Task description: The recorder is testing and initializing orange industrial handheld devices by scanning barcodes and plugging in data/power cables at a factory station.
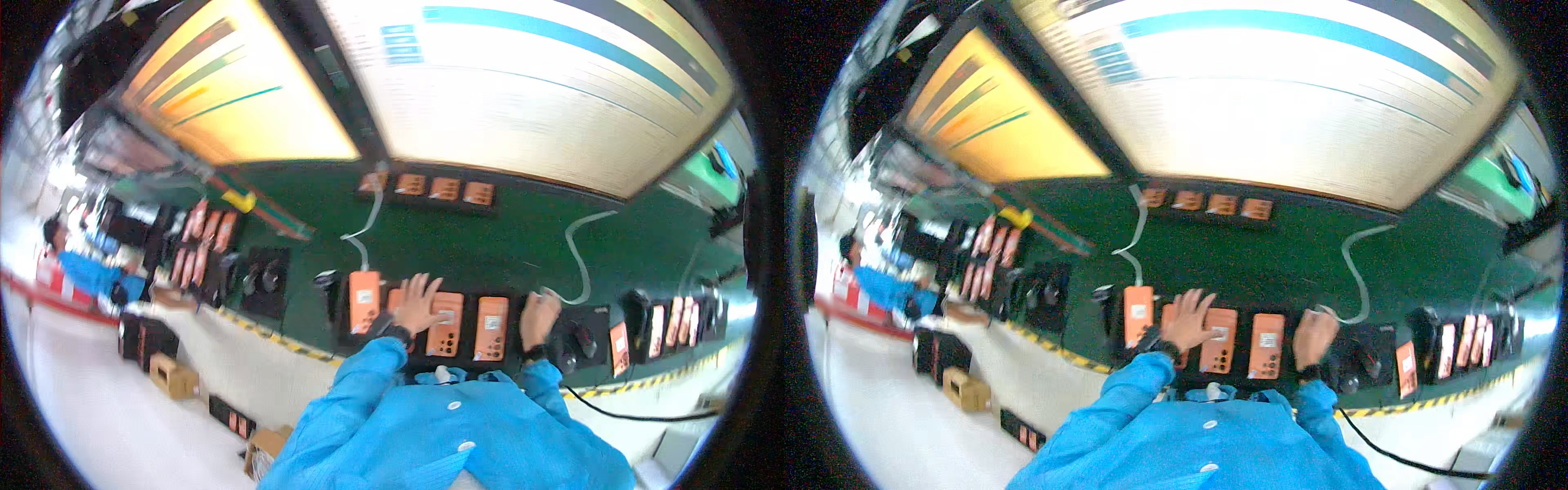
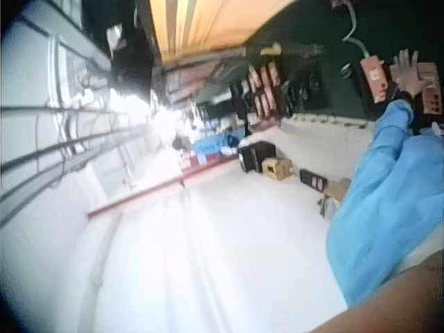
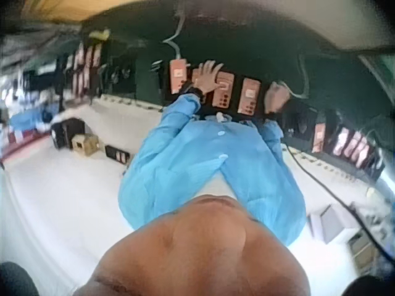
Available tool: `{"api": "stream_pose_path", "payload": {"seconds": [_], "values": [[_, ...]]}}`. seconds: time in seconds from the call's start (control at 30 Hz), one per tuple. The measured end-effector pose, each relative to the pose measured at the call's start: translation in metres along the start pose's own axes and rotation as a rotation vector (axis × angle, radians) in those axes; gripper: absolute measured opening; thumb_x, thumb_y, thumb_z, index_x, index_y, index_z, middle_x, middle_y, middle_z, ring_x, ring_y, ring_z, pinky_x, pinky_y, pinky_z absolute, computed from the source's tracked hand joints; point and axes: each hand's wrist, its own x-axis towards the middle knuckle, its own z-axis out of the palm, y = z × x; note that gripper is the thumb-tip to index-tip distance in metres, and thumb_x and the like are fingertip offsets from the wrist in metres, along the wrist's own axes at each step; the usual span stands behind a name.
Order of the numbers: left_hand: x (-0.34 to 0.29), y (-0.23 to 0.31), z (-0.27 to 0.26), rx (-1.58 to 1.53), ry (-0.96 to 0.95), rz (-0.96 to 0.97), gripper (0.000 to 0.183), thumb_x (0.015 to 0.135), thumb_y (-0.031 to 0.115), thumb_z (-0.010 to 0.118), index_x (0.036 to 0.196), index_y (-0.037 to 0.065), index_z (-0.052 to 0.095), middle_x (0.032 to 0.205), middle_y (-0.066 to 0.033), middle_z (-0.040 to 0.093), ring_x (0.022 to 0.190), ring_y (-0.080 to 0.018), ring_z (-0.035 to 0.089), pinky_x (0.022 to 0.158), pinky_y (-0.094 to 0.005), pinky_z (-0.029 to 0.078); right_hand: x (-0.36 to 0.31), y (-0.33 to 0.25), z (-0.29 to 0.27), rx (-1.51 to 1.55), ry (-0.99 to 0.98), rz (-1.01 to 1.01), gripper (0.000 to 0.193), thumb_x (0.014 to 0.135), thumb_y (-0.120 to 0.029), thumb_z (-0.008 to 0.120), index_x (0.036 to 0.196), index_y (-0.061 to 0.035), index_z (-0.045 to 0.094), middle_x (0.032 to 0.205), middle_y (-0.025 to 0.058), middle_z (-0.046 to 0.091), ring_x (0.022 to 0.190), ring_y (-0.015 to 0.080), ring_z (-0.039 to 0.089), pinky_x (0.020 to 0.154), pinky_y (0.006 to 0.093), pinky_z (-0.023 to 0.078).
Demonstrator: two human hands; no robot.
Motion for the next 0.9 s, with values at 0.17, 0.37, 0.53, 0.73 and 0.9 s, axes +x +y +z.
{"api": "stream_pose_path", "payload": {"seconds": [0.17, 0.37, 0.53, 0.73, 0.9], "values": [[0.006, -0.001, 0.012, -0.023, 0.021, 0.055, 0.099, 0.064, 0.056, 0.073, 0.142, 0.011, 0.029, 0.145, -0.0238, 0.027, 0.138, -0.0413, 0.016, 0.113, -0.056, 0.008, -0.053, 0.093, 0.028, 0.049, -0.174, 0.047, 0.039, 0.077, -0.011, 0.067, 0.105, 0.0089, 0.048, 0.102, 0.024, 0.05, 0.093, 0.04, 0.05, 0.089, 0.0466, 0.037], [0.012, -0.004, 0.027, -0.01, 0.198, 0.064, 0.097, 0.058, 0.055, 0.076, 0.138, 0.016, 0.037, 0.142, -0.0202, 0.031, 0.136, -0.0384, 0.022, 0.112, -0.0575, 0.009, -0.051, 0.134, 0.08, 0.276, -0.16, 0.197, 0.044, 0.076, -0.013, 0.072, 0.102, 0.0061, 0.042, 0.098, 0.0212, 0.048, 0.093, 0.0362, 0.049, 0.085, 0.0436, 0.041], [0.015, 0.005, 0.004, 0.114, 0.099, 0.031, 0.084, 0.056, 0.051, 0.079, 0.124, 0.013, 0.049, 0.127, -0.0194, 0.041, 0.121, -0.0422, 0.037, 0.101, -0.0639, 0.024, -0.037, 0.113, 0.039, 0.174, -0.294, 0.277, 0.048, 0.076, -0.023, 0.073, 0.104, 0.0073, 0.048, 0.11, 0.0269, 0.05, 0.1, 0.0383, 0.049, 0.09, 0.0433, 0.039], [0.015, -0.008, 0.02, 0.08, 0.031, 0.018, 0.094, 0.067, 0.061, 0.069, 0.14, 0.016, 0.032, 0.139, -0.0187, 0.032, 0.137, -0.039, 0.018, 0.111, -0.056, 0.01, -0.06, 0.004, -0.027, 0.43, -0.449, 0.246, 0.047, 0.078, -0.014, 0.066, 0.108, 0.0032, 0.033, 0.093, 0.022, 0.056, 0.092, 0.0351, 0.059, 0.082, 0.0426, 0.045], [0.014, -0.003, 0.023, 0.122, 0.011, 0.033, 0.096, 0.066, 0.063, 0.069, 0.14, 0.015, 0.032, 0.139, -0.0193, 0.033, 0.135, -0.038, 0.021, 0.112, -0.0558, 0.009, -0.084, -0.078, -0.048, 0.535, -0.596, 0.365, 0.046, 0.079, -0.011, 0.065, 0.105, 0.0021, 0.03, 0.087, 0.0217, 0.055, 0.067, 0.0304, 0.062, 0.051, 0.0374, 0.048]]}}
